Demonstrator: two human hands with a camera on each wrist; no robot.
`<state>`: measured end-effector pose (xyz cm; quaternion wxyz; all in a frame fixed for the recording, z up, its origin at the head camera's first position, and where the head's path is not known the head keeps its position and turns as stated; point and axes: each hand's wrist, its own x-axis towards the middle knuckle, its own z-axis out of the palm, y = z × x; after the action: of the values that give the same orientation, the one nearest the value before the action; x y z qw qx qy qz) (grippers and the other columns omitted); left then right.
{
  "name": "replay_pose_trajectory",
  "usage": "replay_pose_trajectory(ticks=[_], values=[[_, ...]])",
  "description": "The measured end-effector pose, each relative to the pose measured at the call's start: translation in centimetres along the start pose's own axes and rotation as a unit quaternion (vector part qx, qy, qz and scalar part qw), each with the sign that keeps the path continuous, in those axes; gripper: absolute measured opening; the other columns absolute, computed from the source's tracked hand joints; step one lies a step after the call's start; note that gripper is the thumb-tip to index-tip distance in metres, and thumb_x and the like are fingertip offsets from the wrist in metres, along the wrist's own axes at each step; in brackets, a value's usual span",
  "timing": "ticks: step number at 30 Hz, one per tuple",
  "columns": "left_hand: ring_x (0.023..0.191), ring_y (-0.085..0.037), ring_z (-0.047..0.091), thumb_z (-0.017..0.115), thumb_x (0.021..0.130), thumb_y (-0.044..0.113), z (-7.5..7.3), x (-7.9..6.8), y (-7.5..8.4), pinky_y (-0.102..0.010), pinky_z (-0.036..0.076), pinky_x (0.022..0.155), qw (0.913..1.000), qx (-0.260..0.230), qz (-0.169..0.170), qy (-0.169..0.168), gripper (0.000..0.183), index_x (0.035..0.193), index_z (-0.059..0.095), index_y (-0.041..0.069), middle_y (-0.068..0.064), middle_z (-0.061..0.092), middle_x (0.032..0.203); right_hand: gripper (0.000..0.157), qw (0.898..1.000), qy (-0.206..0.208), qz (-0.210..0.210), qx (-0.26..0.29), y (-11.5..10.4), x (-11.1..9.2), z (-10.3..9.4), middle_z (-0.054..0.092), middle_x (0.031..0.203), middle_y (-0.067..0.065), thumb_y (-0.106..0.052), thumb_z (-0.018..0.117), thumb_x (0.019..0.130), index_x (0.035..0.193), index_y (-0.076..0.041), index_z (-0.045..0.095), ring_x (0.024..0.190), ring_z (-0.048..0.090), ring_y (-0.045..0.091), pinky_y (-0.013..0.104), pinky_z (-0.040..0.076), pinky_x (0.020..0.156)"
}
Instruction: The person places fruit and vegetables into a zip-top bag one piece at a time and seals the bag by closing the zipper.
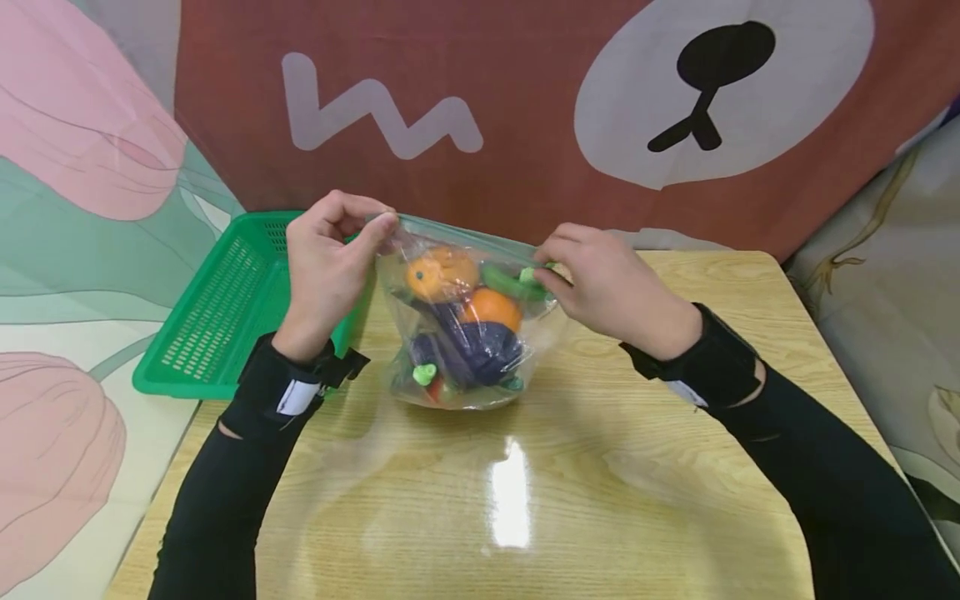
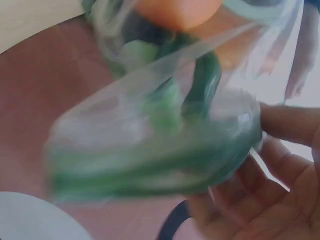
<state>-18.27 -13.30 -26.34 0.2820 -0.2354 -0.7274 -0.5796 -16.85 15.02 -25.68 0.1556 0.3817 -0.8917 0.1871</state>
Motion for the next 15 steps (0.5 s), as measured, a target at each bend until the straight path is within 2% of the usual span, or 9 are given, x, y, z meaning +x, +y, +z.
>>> replay_pose_trajectory(ticks=[5, 12, 15], values=[[0.065, -0.012, 0.061, 0.068, 0.086, 0.004, -0.3, -0.2, -0.2, -0.026, 0.049, 0.060, 0.9999, -0.011, -0.006, -0.007, 0.013, 0.090, 0.066, -0.008, -0.006, 0.068, 0.085, 0.010, 0.999, -0.003, 0.026, 0.024, 1.7, -1.1, 0.1, 0.061, 0.091, 0.009, -0.002, 0.070, 0.083, 0.093, -0.001, 0.070, 0.079, 0.058, 0.021, 0.033, 0.048, 0.066], [0.064, -0.013, 0.062, 0.068, 0.085, 0.004, -0.5, -0.3, -0.4, -0.026, 0.048, 0.058, 0.9999, -0.002, -0.007, -0.008, 0.010, 0.089, 0.067, -0.006, 0.002, 0.067, 0.076, 0.009, 0.996, 0.066, 0.025, 0.059, 3.1, -2.3, 0.9, 0.065, 0.086, 0.001, -0.007, 0.075, 0.080, 0.088, -0.008, 0.072, 0.076, 0.059, 0.012, 0.029, 0.049, 0.065], [0.063, -0.015, 0.060, 0.069, 0.085, 0.007, -0.7, -0.5, -0.4, -0.024, 0.041, 0.053, 0.9998, 0.013, -0.014, -0.009, 0.010, 0.090, 0.069, -0.003, 0.003, 0.067, 0.073, 0.011, 0.995, 0.069, 0.035, 0.068, 3.3, -2.7, 0.8, 0.065, 0.087, 0.001, -0.005, 0.074, 0.080, 0.089, -0.008, 0.069, 0.076, 0.062, 0.012, 0.029, 0.052, 0.066]])
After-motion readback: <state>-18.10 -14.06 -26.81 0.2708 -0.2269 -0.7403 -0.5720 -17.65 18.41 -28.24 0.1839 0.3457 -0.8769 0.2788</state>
